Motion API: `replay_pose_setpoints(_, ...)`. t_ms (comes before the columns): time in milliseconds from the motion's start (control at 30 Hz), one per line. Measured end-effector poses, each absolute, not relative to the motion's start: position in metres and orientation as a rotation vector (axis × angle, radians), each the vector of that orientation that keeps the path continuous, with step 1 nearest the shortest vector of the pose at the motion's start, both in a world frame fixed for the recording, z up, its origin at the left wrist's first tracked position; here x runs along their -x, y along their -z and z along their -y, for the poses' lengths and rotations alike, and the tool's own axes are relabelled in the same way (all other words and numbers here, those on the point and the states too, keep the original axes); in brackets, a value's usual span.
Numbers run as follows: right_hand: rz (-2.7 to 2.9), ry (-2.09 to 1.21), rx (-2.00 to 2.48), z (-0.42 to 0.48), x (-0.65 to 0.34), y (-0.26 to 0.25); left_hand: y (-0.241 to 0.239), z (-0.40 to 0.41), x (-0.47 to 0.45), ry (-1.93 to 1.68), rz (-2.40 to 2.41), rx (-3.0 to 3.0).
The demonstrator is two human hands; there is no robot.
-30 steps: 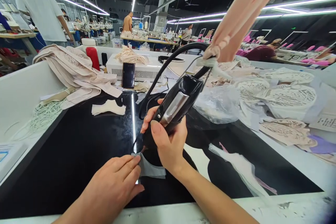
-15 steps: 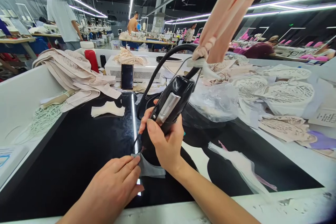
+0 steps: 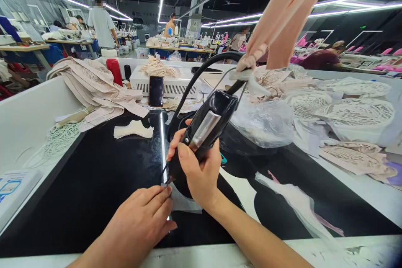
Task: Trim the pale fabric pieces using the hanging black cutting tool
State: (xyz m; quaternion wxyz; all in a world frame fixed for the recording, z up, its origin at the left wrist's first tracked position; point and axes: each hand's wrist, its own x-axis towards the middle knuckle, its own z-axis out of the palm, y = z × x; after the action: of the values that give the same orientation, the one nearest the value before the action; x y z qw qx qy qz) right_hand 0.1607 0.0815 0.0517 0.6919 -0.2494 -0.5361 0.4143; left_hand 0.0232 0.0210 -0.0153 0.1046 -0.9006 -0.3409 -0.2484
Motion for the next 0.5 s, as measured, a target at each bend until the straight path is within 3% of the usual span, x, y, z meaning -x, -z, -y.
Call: replay_pose_setpoints(500,1.152,-0.985,0.585,-0.0832,-0.1529,-0.0521,0.0145,-0.0197,-0.0244,0.753,1.029,2.642)
